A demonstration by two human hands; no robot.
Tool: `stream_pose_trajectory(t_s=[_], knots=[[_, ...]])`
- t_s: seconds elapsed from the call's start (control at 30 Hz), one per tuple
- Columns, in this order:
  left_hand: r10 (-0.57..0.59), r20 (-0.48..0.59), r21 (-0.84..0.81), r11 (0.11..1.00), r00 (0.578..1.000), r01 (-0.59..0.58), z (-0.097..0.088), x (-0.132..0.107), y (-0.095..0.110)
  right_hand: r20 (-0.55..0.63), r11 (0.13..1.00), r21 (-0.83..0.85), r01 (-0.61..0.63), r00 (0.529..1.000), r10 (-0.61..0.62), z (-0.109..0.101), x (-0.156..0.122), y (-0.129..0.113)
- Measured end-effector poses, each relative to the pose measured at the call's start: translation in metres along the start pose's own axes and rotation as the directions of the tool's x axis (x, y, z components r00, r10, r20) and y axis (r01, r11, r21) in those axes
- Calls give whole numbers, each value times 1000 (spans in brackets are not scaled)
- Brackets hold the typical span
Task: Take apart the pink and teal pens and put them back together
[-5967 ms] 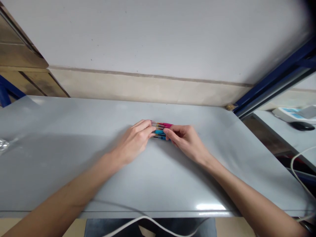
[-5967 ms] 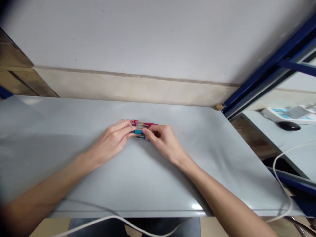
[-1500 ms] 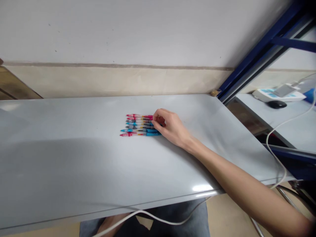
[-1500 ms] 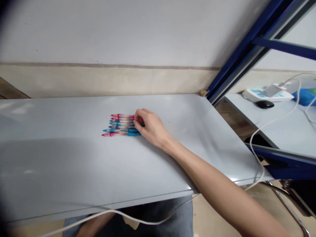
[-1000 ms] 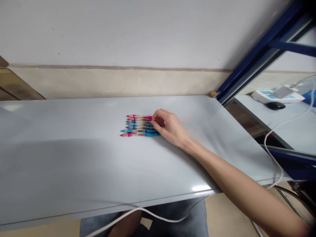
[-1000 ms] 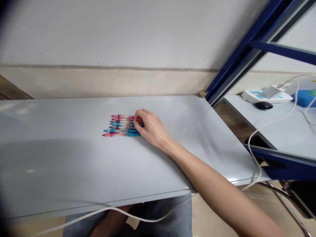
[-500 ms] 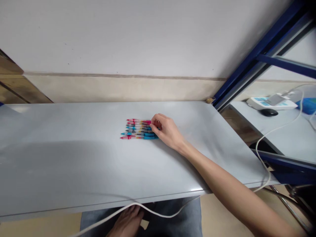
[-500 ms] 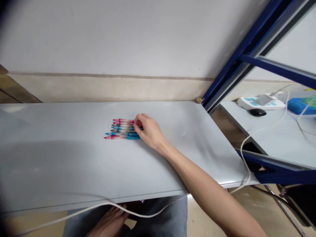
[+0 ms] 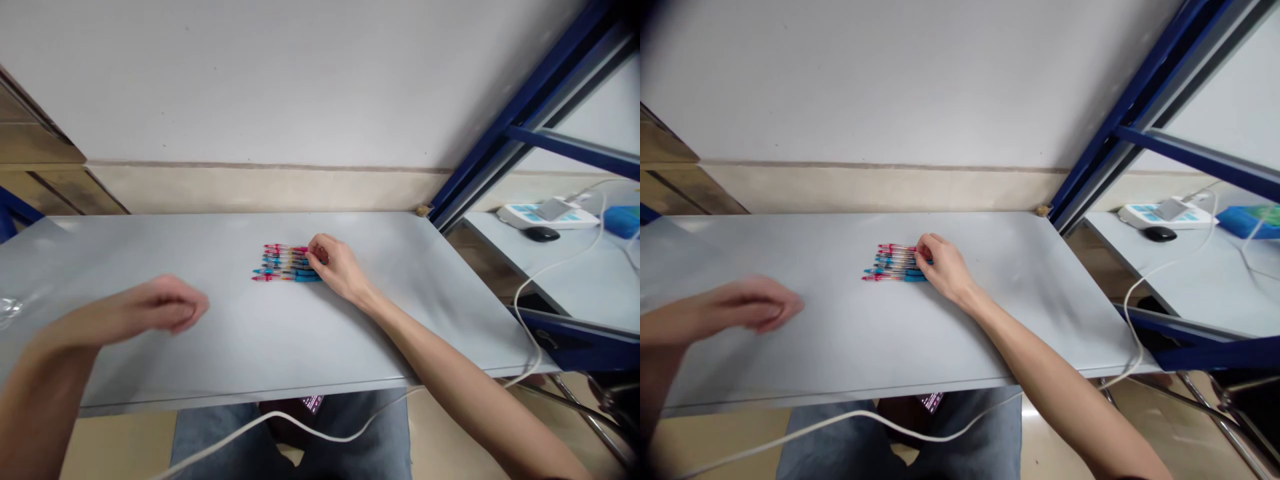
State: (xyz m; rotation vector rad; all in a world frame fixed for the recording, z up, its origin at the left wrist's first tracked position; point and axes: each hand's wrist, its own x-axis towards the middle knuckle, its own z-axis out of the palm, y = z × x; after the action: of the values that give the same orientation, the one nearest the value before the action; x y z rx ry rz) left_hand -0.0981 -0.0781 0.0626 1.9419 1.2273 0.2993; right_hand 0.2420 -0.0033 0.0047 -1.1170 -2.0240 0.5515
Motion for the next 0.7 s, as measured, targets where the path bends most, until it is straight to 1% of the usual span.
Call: stream_pose_trajectory(t_s=[0.03,0.07,0.1,0.13,0.17,0.2,0.27,0.33,0.4,0.43,0.5,0.57,0.63,0.7], knots=[[40,32,-49,998,999,-39,-7,21,8,-2,1000,5,-9,1000,9,0,0,0],[80,-43,-102,991,996,-84,-9,41,15,-2,1000,10,-17,1000,17,1,0,-1],[107,-169,-134,983,980,-130,-7,59,21,2,1000,16,-23,1000,23,1,0,-2],[129,-292,-120,978,948,-170,-2,75,25,8,999,22,-29,1000,28,1,0,-2],[157,-392,-62,979,906,-196,6,88,27,12,999,28,-33,999,33,2,-1,-3],[189,-459,15,979,868,-206,14,99,27,14,999,32,-37,999,36,2,-1,-3],[259,-560,161,966,787,-204,30,113,20,13,999,30,-41,999,41,2,-1,-3],[337,-598,333,930,727,-157,41,119,9,18,999,17,-51,999,51,3,-2,-3],[408,-592,443,885,695,-142,46,119,-3,34,998,0,-62,997,62,4,-3,-3],[428,-591,463,874,683,-148,46,118,-8,43,998,-5,-65,997,65,4,-4,-2],[435,-608,445,879,664,-168,44,117,-15,57,998,-11,-68,996,68,4,-4,-2],[427,-626,410,892,652,-190,41,118,-17,64,997,-21,-77,995,78,4,-4,-1],[444,-621,396,889,645,-231,39,119,-17,60,995,-37,-92,994,94,3,-4,0],[487,-595,407,868,639,-283,40,120,-14,52,994,-51,-100,993,102,2,-3,2]])
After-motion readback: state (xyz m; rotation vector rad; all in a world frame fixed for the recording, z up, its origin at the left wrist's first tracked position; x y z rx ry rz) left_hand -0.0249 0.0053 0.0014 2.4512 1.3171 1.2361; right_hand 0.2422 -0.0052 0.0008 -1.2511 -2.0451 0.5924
